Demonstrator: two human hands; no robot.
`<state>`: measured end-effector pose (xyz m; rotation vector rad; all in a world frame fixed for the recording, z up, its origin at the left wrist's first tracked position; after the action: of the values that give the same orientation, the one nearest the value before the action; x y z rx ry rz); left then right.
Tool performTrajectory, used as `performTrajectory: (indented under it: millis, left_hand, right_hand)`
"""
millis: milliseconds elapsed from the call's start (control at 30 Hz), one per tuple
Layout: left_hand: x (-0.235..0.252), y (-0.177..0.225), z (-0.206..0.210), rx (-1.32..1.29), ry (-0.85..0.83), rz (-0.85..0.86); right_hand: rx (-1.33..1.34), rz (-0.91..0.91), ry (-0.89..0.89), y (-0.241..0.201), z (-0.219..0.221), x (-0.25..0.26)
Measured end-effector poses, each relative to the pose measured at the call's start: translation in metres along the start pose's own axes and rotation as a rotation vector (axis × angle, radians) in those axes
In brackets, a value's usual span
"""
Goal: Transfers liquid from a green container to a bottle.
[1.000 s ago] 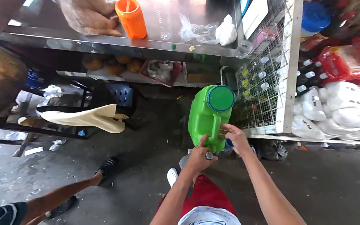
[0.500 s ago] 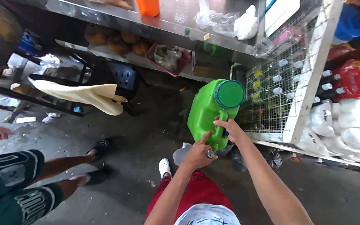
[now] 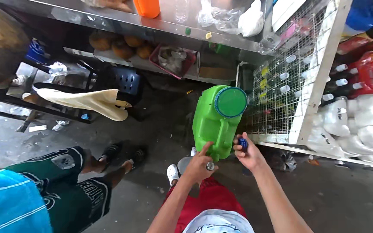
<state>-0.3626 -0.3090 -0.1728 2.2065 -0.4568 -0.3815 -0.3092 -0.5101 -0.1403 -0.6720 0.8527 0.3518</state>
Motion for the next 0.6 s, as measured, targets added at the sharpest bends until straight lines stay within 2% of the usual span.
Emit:
performTrajectory:
  millis: [67,200,300,400,533,600]
  left_hand:
    - [-0.002,0.0,0.002,-0.001,0.028,0.018]
    - [-0.004,0.001,0.002,0.018,0.05,0.022]
    - [-0.002,0.0,0.005,0.022,0.04,0.026]
    - [0.001,0.001,0.004,0.04,0.018,0.032]
    - [0.013,0.003,-0.007,0.085,-0.046,0.007]
    - [0.01,0.001,-0.004,0.082,-0.056,0.005]
  right_hand:
    - [-0.022,-0.017,-0.038,0.003,-0.007,0.003]
    - [-0.041,-0.156,-0.252,-0.004,-0.004,0.002]
    - [-0.083,-0.251,-0.208,-0.003,0.002,-0.008]
    - [-0.259,-0.432,-0.129,0.003,0.002,-0.006]
    - [-0.487,-0.581,-0.322,0.009,0.023,0.007]
    - [-0.528,-0.515,-0.457,0.012,0.044,0.017]
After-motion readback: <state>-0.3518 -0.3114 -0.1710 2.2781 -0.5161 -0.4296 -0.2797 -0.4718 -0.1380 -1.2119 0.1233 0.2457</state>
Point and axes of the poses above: each hand's wrist, its own x-axis towards the middle knuckle, its own z-axis out of the palm, y = z × x, the point moved 5 cm from there along x, towards the middle knuckle, and after that the axes turned 14 degrees about x, right-handed, at the moved point
